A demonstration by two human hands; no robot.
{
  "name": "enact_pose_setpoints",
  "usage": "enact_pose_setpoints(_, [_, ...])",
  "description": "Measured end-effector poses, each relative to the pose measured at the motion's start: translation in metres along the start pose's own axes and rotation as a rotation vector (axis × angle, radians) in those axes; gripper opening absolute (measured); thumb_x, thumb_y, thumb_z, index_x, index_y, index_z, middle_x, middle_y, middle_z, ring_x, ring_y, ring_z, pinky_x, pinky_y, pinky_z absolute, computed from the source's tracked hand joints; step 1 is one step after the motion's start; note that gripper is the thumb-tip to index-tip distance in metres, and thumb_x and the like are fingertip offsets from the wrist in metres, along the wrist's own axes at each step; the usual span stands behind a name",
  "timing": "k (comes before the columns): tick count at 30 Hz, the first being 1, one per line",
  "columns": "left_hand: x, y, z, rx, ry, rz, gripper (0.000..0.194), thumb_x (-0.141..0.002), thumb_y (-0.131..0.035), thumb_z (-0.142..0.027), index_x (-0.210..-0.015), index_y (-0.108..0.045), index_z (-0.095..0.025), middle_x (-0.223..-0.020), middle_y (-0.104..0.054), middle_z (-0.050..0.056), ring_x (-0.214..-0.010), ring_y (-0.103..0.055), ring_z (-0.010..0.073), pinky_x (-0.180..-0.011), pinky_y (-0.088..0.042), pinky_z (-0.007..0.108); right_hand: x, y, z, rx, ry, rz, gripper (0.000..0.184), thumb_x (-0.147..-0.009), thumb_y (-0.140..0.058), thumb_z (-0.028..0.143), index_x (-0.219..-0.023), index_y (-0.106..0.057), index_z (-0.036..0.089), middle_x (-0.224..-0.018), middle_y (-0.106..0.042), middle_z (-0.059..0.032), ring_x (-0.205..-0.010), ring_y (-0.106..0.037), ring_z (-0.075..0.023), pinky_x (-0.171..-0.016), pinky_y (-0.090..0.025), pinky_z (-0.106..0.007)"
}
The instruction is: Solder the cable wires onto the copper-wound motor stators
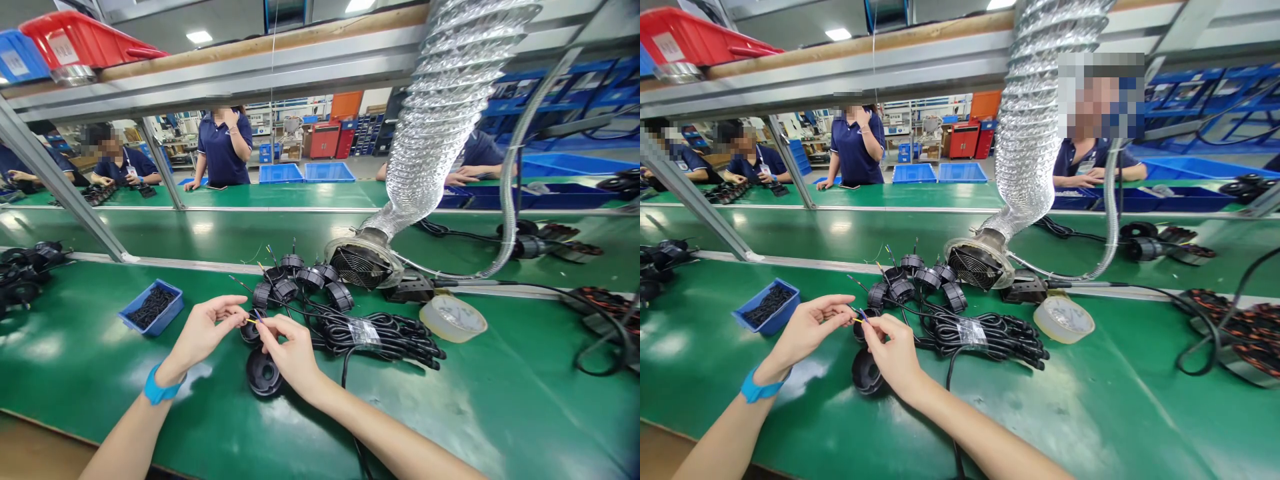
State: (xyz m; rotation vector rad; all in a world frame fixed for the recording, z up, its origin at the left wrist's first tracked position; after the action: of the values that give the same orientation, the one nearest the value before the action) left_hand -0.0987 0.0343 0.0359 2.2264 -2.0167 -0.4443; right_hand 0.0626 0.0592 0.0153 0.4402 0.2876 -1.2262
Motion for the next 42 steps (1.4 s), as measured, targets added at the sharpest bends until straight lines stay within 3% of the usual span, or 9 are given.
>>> enact_pose_setpoints(6, [0.001, 0.005, 0.003, 0.046, -0.013, -0.081, 0.039, -0.080, -0.072, -0.036, -0.112, -0.068, -0.014, -0.083, -0.074, 0.007, -0.075, -0.070, 0.0191, -0.072, -0.058, 0.029, 0.000, 0.000, -0.004, -0.037, -0.027, -0.031, 0.026, -0.091, -0.058, 0.032, -0.072, -0.069, 0.017, -0.059, -0.058, 0.0006, -0.050, -0.053, -0.0115, -0.054, -0.044, -0.024])
enact_pose_setpoints(10, [-0.012, 0.049, 0.010, -0.074, -0.099, -0.338, 0.041, -0.080, -0.072, -0.040, -0.111, -0.068, -0.013, -0.088, -0.075, 0.009, -0.079, -0.071, 0.0193, -0.078, -0.058, 0.031, 0.004, -0.005, -0.007, -0.057, -0.018, -0.066, 0.027, -0.092, -0.057, 0.033, -0.073, -0.068, 0.017, -0.060, -0.057, 0.0002, -0.052, -0.052, -0.0121, -0.055, -0.045, -0.024])
enact_pose_setpoints(14, [-0.062, 0.105, 0.030, -0.046, -0.104, -0.501, 0.051, -0.075, -0.074, -0.040, -0.113, -0.066, -0.007, -0.094, -0.075, 0.014, -0.086, -0.072, 0.0209, -0.082, -0.058, 0.032, 0.011, -0.014, -0.003, -0.061, 0.043, -0.031, 0.028, -0.093, -0.054, 0.032, -0.074, -0.068, 0.017, -0.062, -0.056, -0.0006, -0.056, -0.053, -0.0128, -0.056, -0.044, -0.024])
enact_pose_setpoints(16, [-0.096, 0.131, 0.045, -0.115, -0.013, -0.579, 0.049, -0.072, -0.075, -0.036, -0.111, -0.067, -0.006, -0.094, -0.075, 0.013, -0.086, -0.072, 0.0200, -0.081, -0.058, 0.030, 0.014, -0.016, -0.001, -0.061, 0.069, -0.026, 0.028, -0.094, -0.053, 0.032, -0.074, -0.067, 0.017, -0.063, -0.056, -0.0008, -0.057, -0.052, -0.0132, -0.056, -0.043, -0.024])
enact_pose_setpoints(19, [-0.146, 0.153, 0.059, -0.198, 0.066, -0.648, 0.042, -0.070, -0.075, -0.026, -0.105, -0.069, -0.003, -0.083, -0.075, 0.013, -0.075, -0.072, 0.0200, -0.075, -0.058, 0.029, 0.016, -0.016, 0.000, -0.060, 0.093, -0.026, 0.028, -0.095, -0.052, 0.031, -0.074, -0.066, 0.017, -0.063, -0.055, -0.0007, -0.057, -0.052, -0.0134, -0.057, -0.043, -0.025])
enact_pose_setpoints(24, [-0.206, 0.158, 0.078, -0.314, 0.132, -0.698, 0.028, -0.073, -0.070, -0.016, -0.098, -0.072, -0.003, -0.075, -0.074, 0.011, -0.071, -0.071, 0.0205, -0.072, -0.057, 0.028, 0.020, -0.015, -0.003, -0.049, 0.137, -0.029, 0.027, -0.096, -0.051, 0.029, -0.077, -0.066, 0.017, -0.064, -0.055, -0.0007, -0.057, -0.052, -0.0128, -0.055, -0.042, -0.024])
enact_pose_setpoints(29, [-0.242, 0.149, 0.096, -0.433, 0.161, -0.658, 0.020, -0.081, -0.068, -0.016, -0.098, -0.071, -0.006, -0.080, -0.074, 0.009, -0.074, -0.071, 0.0172, -0.080, -0.056, 0.031, 0.024, -0.014, -0.006, -0.001, 0.163, -0.046, 0.027, -0.096, -0.050, 0.028, -0.077, -0.066, 0.018, -0.064, -0.055, -0.0008, -0.056, -0.052, -0.0129, -0.054, -0.041, -0.024])
enact_pose_setpoints(35, [-0.253, 0.144, 0.107, -0.569, 0.194, -0.588, 0.024, -0.087, -0.067, -0.032, -0.096, -0.069, -0.009, -0.085, -0.074, 0.008, -0.078, -0.070, 0.0173, -0.084, -0.055, 0.035, 0.026, -0.013, -0.010, 0.030, 0.165, -0.059, 0.028, -0.097, -0.049, 0.028, -0.077, -0.066, 0.019, -0.064, -0.057, -0.0013, -0.057, -0.054, -0.0138, -0.055, -0.041, -0.025])
enact_pose_setpoints(42, [-0.251, 0.148, 0.097, -0.720, 0.174, -0.547, 0.024, -0.073, -0.075, -0.028, -0.091, -0.076, -0.013, -0.082, -0.075, 0.012, -0.086, -0.071, 0.0243, -0.087, -0.051, 0.028, 0.025, -0.015, -0.012, -0.003, 0.156, -0.056, 0.027, -0.097, -0.049, 0.027, -0.079, -0.066, 0.018, -0.064, -0.056, -0.0012, -0.057, -0.052, -0.0138, -0.055, -0.039, -0.025])
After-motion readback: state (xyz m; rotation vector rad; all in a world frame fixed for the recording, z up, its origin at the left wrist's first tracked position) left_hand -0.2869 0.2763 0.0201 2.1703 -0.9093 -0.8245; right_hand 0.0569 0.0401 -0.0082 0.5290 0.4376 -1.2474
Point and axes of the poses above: each hand's wrist, its own x-axis away from the middle knuckle, its own y-axis out of the back of the hand, z = x × y, the point moved 8 cm from there along -x, towards the middle knuckle
